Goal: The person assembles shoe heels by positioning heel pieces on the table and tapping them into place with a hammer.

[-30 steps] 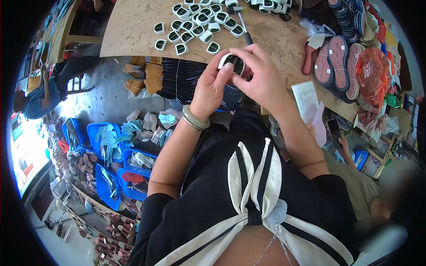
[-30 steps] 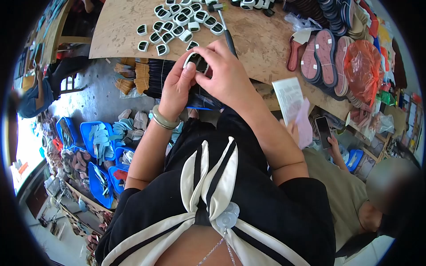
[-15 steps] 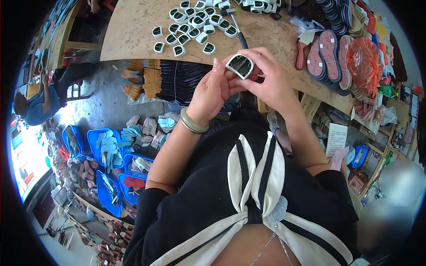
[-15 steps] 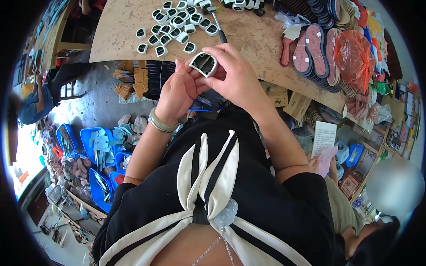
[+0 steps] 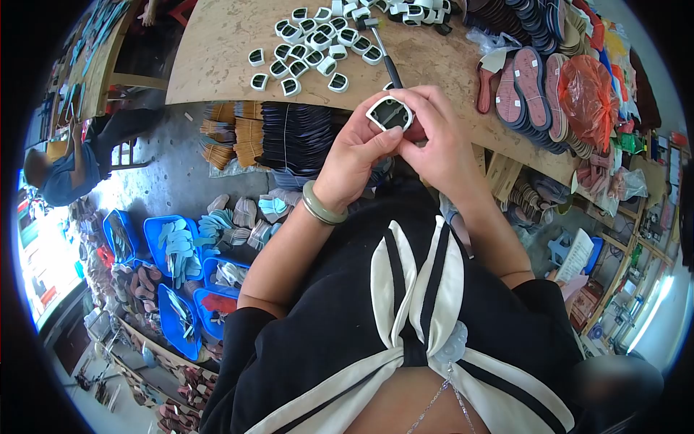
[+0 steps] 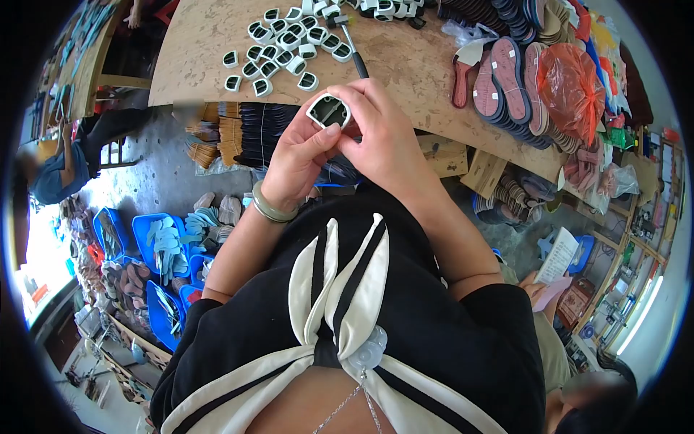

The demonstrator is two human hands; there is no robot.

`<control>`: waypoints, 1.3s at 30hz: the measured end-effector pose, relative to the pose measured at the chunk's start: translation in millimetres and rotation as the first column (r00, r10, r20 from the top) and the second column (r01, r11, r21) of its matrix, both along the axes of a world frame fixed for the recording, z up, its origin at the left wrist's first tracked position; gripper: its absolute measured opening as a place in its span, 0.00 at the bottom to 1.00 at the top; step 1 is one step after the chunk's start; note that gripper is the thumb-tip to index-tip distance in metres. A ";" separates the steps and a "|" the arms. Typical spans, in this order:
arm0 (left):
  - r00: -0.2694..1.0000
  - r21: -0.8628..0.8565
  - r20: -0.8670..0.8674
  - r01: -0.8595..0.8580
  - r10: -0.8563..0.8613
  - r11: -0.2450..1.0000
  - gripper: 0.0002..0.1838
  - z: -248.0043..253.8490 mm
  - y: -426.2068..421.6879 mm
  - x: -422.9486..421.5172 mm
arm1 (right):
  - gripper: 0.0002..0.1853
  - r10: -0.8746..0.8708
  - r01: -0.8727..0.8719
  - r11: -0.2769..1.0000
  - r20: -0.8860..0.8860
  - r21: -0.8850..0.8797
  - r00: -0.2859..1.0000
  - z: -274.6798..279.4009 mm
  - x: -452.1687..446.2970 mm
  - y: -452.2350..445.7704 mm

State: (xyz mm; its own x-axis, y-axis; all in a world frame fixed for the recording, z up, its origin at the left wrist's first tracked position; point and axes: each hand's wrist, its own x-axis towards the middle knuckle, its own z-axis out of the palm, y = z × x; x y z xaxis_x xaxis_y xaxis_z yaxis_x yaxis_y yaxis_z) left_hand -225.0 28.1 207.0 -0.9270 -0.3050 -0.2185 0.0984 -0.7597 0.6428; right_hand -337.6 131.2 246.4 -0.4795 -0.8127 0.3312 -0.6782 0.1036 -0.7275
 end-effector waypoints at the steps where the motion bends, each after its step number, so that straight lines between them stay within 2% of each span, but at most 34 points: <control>1: 1.000 0.026 -0.014 -0.004 0.004 1.000 0.30 -0.5 0.9 0.8 | 0.26 -0.005 0.005 1.000 -0.029 -0.009 1.000 -0.2 2.3 0.9; 6: 0.999 -0.003 -0.033 0.003 -0.003 1.000 0.33 6.1 4.1 4.5 | 0.27 -0.020 0.008 0.996 -0.129 -0.091 0.991 1.8 7.1 6.0; 9: 0.998 -0.121 -0.055 0.019 -0.026 0.992 0.38 11.5 6.0 6.1 | 0.28 -0.051 0.055 0.998 0.094 -0.034 0.994 7.0 6.3 13.4; 10: 0.997 -0.170 -0.066 0.027 -0.039 0.985 0.41 13.1 6.8 7.6 | 0.29 -0.058 0.052 0.998 0.335 0.027 0.940 5.4 4.5 16.9; 12: 0.994 -0.183 -0.061 0.074 -0.086 0.980 0.43 16.3 5.2 11.7 | 0.29 0.025 0.044 0.996 0.727 -0.077 0.686 -5.3 1.1 18.6; 13: 0.992 -0.188 -0.059 0.098 -0.110 0.977 0.44 17.8 4.7 13.6 | 0.29 0.081 0.058 0.990 0.863 -0.126 0.498 -7.7 -0.6 20.0; 14: 0.992 -0.227 -0.051 0.103 -0.118 0.968 0.41 20.4 5.3 15.1 | 0.29 0.102 0.074 0.987 0.903 -0.145 0.417 -7.5 -1.7 23.4; 23: 0.993 -0.361 0.009 0.114 -0.119 0.926 0.36 25.7 13.6 17.2 | 0.29 0.112 0.081 0.987 0.954 -0.139 0.277 -4.3 -2.0 35.0; 26: 0.998 -0.352 0.013 0.057 -0.056 0.934 0.41 20.4 18.5 14.2 | 0.29 0.099 0.086 0.988 0.957 -0.127 0.272 -12.3 -3.3 36.9; 29: 0.999 -0.423 0.017 -0.035 0.046 0.906 0.42 16.5 28.4 12.1 | 0.30 0.126 0.099 0.983 0.964 -0.153 0.235 -20.5 -4.2 36.2; 32: 0.977 -0.589 0.081 -0.115 0.199 0.800 0.38 3.0 31.3 7.1 | 0.29 0.128 0.069 0.988 0.977 -0.141 0.170 -31.7 -5.6 35.7; 35: 0.959 -0.840 0.105 -0.056 0.264 0.540 0.37 -8.0 22.8 5.1 | 0.27 0.121 0.024 0.992 0.989 -0.124 0.090 -36.5 -5.0 31.3; 36: 0.948 -0.862 0.088 -0.081 0.305 0.501 0.33 -8.6 20.1 2.3 | 0.25 0.091 0.000 0.996 0.993 -0.091 0.080 -48.8 -6.7 31.3; 39: 0.915 -0.928 0.199 0.059 0.352 0.369 0.30 -37.1 8.6 -1.5 | 0.24 -0.086 -0.066 0.994 0.994 0.090 0.065 -93.2 -20.9 27.1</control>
State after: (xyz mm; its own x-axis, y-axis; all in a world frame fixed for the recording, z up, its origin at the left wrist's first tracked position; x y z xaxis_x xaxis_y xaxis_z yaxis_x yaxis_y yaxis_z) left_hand -226.5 36.7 170.0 -0.7785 -0.6269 0.0295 -0.2122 0.3072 0.9277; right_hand -358.5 158.3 153.2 -0.3072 -0.7900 -0.5307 0.6737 0.2133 -0.7075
